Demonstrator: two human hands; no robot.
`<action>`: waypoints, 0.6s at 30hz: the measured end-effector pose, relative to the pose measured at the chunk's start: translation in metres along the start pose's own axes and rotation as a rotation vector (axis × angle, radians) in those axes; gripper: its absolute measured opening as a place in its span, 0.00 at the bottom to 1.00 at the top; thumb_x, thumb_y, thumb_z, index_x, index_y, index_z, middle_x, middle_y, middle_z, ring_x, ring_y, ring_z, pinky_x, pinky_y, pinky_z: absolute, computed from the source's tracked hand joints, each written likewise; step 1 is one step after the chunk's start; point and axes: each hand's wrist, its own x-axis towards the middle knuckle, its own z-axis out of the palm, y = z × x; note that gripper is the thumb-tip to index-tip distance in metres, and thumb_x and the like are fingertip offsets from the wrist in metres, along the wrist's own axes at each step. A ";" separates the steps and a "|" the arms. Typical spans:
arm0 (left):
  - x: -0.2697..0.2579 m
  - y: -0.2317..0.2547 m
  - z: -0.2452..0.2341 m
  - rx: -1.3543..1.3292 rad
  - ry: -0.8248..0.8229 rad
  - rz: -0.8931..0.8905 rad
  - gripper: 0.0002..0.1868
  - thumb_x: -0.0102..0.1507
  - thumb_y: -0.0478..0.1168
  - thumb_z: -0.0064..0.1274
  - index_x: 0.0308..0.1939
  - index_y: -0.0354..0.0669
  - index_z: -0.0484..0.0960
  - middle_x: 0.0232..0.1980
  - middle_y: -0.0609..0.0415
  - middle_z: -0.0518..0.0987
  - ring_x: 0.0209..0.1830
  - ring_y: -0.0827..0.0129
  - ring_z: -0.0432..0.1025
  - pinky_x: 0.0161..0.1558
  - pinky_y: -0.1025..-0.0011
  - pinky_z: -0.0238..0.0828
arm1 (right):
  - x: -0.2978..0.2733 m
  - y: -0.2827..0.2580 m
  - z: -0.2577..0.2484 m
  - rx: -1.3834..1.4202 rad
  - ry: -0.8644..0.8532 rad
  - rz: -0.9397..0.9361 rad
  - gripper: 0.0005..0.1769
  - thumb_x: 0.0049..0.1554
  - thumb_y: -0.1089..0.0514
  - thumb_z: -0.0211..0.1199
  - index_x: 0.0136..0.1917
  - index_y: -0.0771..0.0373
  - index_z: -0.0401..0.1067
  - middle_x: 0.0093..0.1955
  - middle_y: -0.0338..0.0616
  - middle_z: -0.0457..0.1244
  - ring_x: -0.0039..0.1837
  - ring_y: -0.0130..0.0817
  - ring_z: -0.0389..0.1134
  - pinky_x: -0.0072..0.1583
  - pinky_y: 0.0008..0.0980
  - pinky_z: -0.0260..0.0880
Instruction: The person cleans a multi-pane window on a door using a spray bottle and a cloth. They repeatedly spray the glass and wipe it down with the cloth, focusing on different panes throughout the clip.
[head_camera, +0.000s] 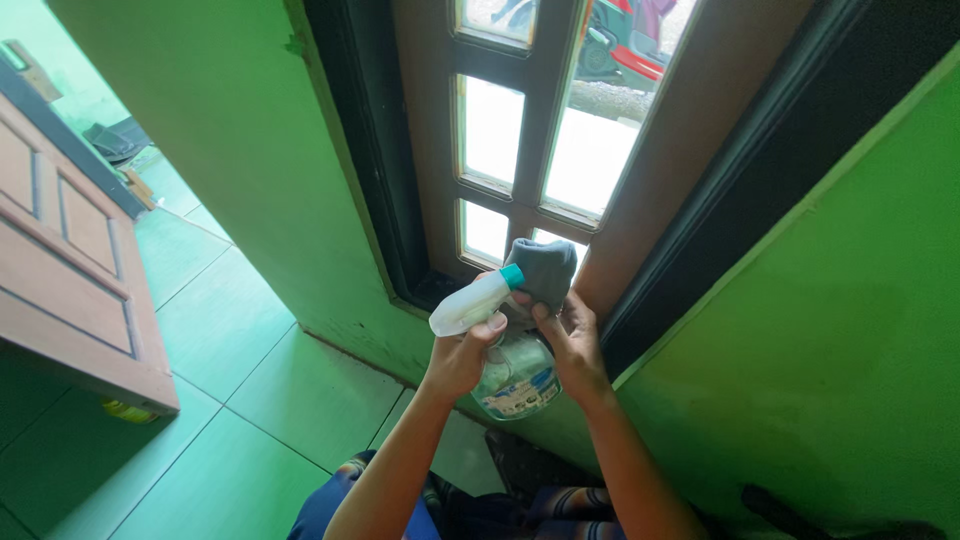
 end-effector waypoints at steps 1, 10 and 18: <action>0.001 0.011 0.007 -0.032 -0.028 0.026 0.30 0.66 0.41 0.54 0.71 0.31 0.72 0.55 0.51 0.76 0.49 0.72 0.64 0.53 0.74 0.60 | -0.004 -0.003 -0.003 0.012 0.015 0.013 0.19 0.66 0.52 0.62 0.67 0.62 0.73 0.62 0.48 0.69 0.65 0.36 0.70 0.69 0.42 0.69; 0.006 0.066 0.028 0.133 -0.056 0.275 0.27 0.66 0.40 0.49 0.68 0.35 0.69 0.61 0.53 0.72 0.60 0.71 0.72 0.61 0.72 0.68 | -0.011 -0.040 0.011 -0.074 0.209 -0.152 0.20 0.65 0.57 0.60 0.66 0.70 0.68 0.62 0.50 0.68 0.63 0.36 0.71 0.66 0.41 0.71; 0.006 0.036 0.004 0.191 0.143 0.077 0.21 0.69 0.42 0.50 0.64 0.35 0.73 0.48 0.55 0.78 0.51 0.71 0.73 0.52 0.71 0.72 | -0.010 -0.074 0.044 -0.512 0.070 -0.187 0.21 0.57 0.60 0.66 0.61 0.67 0.65 0.52 0.50 0.67 0.50 0.36 0.76 0.46 0.30 0.79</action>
